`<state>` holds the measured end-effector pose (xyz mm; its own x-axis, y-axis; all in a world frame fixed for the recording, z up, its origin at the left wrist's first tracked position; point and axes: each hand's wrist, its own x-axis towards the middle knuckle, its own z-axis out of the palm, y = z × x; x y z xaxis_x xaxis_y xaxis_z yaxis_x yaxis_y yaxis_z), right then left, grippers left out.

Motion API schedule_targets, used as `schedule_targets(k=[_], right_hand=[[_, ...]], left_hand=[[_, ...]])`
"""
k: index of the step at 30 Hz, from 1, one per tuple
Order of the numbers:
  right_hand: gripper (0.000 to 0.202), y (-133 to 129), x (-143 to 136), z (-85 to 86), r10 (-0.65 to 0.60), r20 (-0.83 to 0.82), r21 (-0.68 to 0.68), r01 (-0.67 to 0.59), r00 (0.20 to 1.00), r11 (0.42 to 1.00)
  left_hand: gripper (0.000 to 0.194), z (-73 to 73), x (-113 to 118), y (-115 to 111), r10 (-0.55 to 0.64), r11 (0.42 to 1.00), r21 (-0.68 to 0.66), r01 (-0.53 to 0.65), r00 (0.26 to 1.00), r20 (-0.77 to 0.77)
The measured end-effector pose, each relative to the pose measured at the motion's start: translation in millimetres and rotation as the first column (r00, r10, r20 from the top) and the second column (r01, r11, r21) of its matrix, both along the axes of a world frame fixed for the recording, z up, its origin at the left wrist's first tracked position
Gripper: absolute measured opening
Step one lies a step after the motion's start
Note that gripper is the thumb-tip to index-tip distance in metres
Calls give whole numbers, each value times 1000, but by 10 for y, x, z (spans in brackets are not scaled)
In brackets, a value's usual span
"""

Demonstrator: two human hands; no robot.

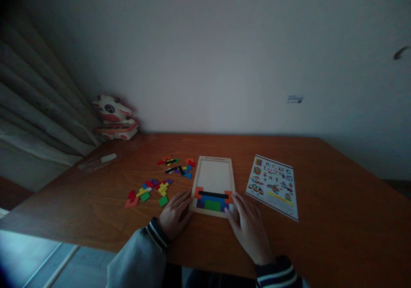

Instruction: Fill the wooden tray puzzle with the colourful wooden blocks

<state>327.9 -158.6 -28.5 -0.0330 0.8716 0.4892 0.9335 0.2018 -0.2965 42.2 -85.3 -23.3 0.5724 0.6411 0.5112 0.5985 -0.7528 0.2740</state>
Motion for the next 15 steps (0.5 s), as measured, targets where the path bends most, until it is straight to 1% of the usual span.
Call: schedule_targets(k=[3,6,9,12,15], right_hand=[[50,-86,-102,-13,9,-12,52,-9,1000,999],[56,-202,-173,-48,40,-36,101,-36,999,994],[55,-303,-202,-121,62,-54,96,-56,997,994],[49,-346,-201,-182,47,-61,92,-42,997,995],[54,-345,-190,-203,33,-57,80,-28,998,996]], left_hand=[[45,32,-11,-133,26,999,-29,-26,999,22],[42,63,-32,-282,70,996,-56,-65,995,73],[38,47,-75,-428,117,992,-65,-110,987,112],[36,23,-127,-537,156,985,-92,-147,981,111],[34,40,-161,-593,182,979,-113,-170,978,107]])
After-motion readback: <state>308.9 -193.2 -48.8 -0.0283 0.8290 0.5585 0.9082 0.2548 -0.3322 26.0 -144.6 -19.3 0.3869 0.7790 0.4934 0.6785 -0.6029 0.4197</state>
